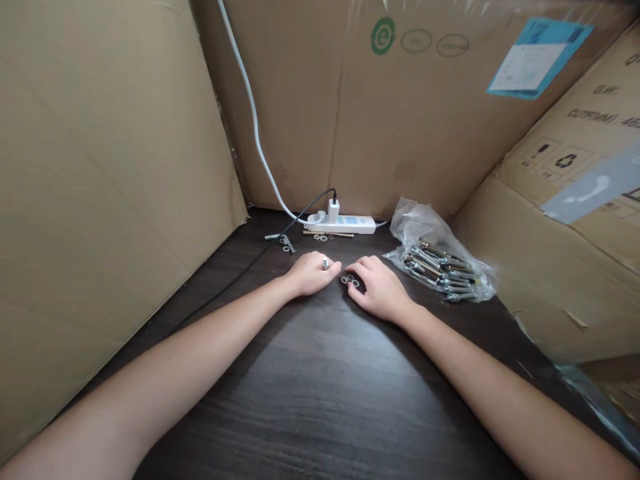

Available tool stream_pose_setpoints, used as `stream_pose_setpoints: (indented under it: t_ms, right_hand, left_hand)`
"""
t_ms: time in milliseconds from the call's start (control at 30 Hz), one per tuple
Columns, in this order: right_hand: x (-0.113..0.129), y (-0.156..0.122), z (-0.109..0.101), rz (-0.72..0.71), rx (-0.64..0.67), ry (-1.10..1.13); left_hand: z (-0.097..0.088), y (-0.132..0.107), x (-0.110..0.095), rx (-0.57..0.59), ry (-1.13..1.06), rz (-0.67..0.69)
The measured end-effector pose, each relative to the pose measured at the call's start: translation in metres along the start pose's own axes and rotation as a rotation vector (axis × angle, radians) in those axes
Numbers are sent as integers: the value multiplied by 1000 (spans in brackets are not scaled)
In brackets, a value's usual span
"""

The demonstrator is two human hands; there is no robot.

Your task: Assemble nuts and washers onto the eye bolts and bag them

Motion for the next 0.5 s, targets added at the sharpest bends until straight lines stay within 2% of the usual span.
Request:
stream_pose_setpoints:
  t_ms: [200, 367, 500]
  right_hand:
    - [1, 0, -1, 8, -7, -27]
    - [2, 0, -2, 77, 6, -143]
    - [3, 1, -1, 115, 32, -154]
  left_hand:
    - [0, 0, 0, -10, -61, -16]
    - [0, 1, 0, -7, -63, -21]
    - [0, 1, -1, 7, -24, -16]
Point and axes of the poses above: each hand's wrist, its own y-axis towards the middle knuckle, its own z-axis out of the palm, x = y × z, the point moved 1 cm from there along y, towards the middle knuckle, and after that the axes turned 2 degrees about y, right-handed, at the moved point
